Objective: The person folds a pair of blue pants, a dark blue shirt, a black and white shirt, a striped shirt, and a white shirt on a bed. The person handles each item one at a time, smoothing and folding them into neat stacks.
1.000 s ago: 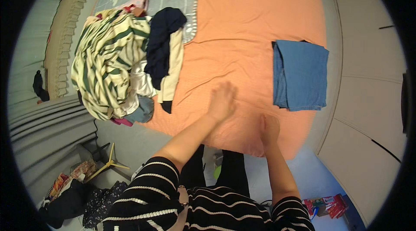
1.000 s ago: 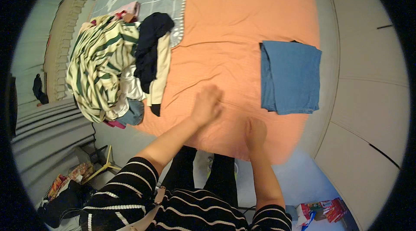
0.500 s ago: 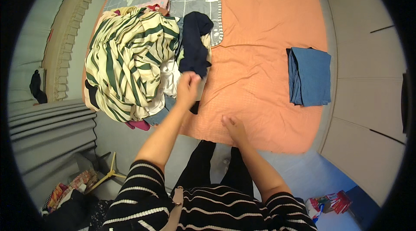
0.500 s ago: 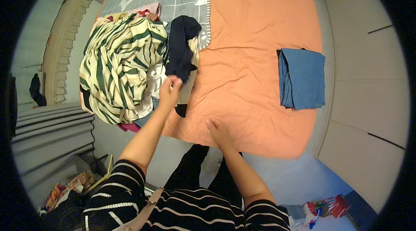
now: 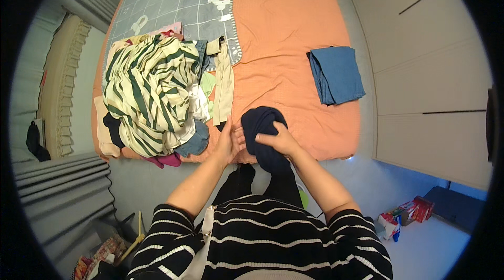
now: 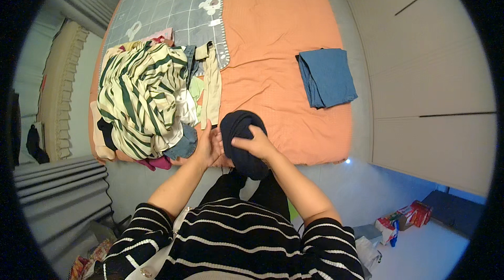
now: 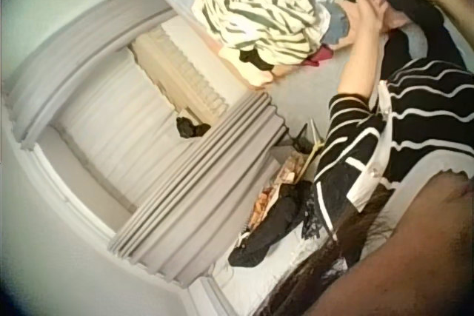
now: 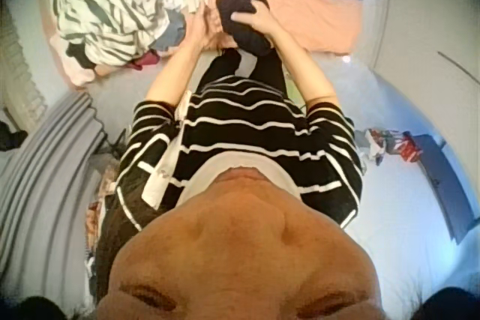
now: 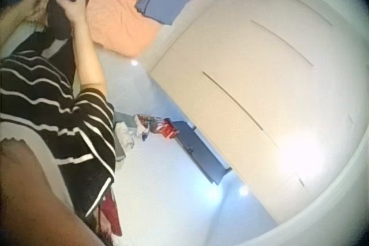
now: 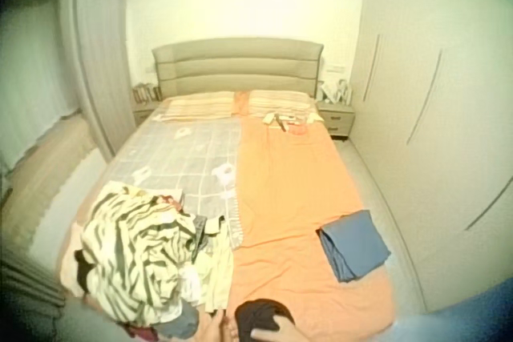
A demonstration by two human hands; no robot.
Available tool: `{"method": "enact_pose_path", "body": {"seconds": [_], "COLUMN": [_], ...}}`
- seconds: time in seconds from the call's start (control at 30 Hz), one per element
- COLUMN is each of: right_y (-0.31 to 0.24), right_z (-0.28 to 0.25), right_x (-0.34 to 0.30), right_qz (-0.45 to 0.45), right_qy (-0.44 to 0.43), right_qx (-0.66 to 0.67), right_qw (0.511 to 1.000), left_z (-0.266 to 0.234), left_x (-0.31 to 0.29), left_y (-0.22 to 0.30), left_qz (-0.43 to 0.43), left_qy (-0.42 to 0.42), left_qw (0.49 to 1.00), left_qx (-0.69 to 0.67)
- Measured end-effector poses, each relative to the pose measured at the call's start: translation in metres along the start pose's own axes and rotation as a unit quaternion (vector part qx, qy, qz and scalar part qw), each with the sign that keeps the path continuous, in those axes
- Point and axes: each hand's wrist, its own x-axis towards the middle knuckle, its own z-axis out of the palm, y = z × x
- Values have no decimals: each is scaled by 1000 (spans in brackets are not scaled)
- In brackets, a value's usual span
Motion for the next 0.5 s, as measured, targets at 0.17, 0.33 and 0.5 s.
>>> {"method": "enact_pose_path", "body": {"seconds": [0.17, 0.33, 0.5], "right_y": [12, 15, 32], "right_z": [-16, -29, -45], "right_x": [-32, -46, -26], "right_qz": [-64, 83, -29], "right_qy": [-142, -71, 59], "right_qx": [-239, 309, 370], "right_qw": [958, 945, 927], "left_z": [41, 78, 81], "left_x": [12, -3, -8], "left_y": [32, 36, 18], "left_qz": [-28, 50, 120], "left_qy": [-109, -170, -223], "left_qw": [991, 983, 924], "left_qx": [-68, 49, 288]}}
